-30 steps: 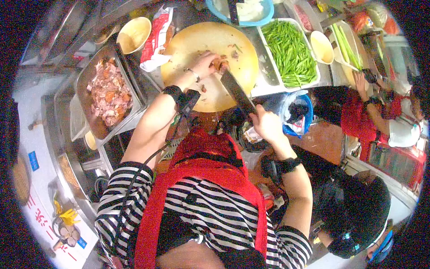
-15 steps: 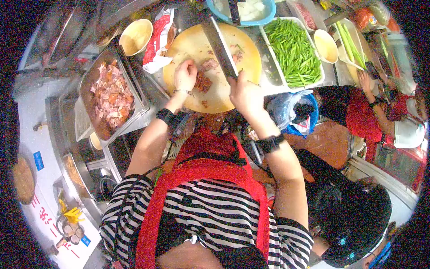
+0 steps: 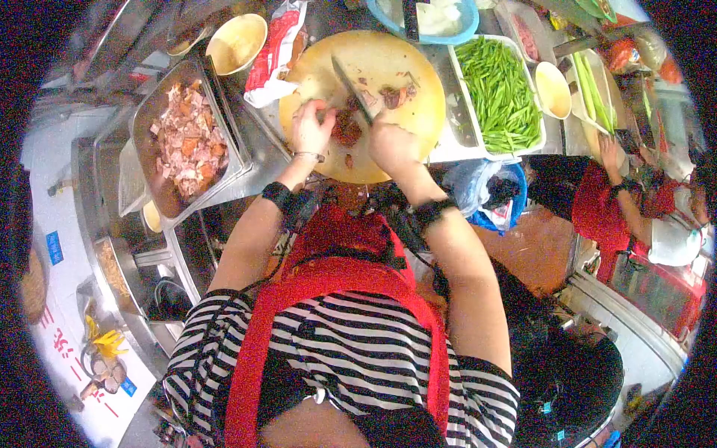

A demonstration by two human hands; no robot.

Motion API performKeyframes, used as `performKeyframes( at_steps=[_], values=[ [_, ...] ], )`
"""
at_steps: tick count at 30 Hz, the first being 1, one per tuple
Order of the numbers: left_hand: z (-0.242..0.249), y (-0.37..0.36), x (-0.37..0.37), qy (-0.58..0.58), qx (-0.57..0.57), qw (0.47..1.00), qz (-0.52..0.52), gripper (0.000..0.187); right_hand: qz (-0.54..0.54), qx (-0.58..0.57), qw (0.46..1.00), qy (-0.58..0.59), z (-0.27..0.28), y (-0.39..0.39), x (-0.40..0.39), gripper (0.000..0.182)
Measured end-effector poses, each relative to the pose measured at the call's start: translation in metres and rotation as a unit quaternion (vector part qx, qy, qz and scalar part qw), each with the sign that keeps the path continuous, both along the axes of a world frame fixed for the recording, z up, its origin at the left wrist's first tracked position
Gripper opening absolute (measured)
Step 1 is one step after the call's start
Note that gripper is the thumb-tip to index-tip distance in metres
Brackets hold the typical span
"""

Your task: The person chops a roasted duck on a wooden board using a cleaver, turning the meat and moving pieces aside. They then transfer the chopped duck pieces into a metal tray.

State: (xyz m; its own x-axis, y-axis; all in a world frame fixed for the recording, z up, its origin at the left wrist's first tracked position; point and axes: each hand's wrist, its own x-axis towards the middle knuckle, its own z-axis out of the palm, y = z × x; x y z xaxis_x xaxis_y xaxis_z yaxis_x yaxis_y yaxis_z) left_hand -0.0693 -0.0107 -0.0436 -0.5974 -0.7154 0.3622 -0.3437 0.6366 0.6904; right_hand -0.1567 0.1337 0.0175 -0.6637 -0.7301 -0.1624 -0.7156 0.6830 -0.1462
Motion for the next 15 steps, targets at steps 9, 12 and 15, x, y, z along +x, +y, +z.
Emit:
performKeyframes(
  at_steps=[9,12,15],
  values=[
    [0.026,-0.005,-0.048,-0.130,-0.062,0.988,-0.057,0.021,-0.096,-0.159,0.983,-0.007,0.045,0.053,-0.004,0.022],
    [0.024,0.012,-0.083,-0.069,-0.072,0.975,-0.200,0.025,-0.188,-0.227,0.955,-0.025,0.059,0.080,-0.013,0.024],
    [0.032,0.034,-0.105,-0.269,-0.118,0.914,-0.279,0.029,-0.248,-0.265,0.930,-0.055,0.044,0.105,-0.016,0.024]
  ],
)
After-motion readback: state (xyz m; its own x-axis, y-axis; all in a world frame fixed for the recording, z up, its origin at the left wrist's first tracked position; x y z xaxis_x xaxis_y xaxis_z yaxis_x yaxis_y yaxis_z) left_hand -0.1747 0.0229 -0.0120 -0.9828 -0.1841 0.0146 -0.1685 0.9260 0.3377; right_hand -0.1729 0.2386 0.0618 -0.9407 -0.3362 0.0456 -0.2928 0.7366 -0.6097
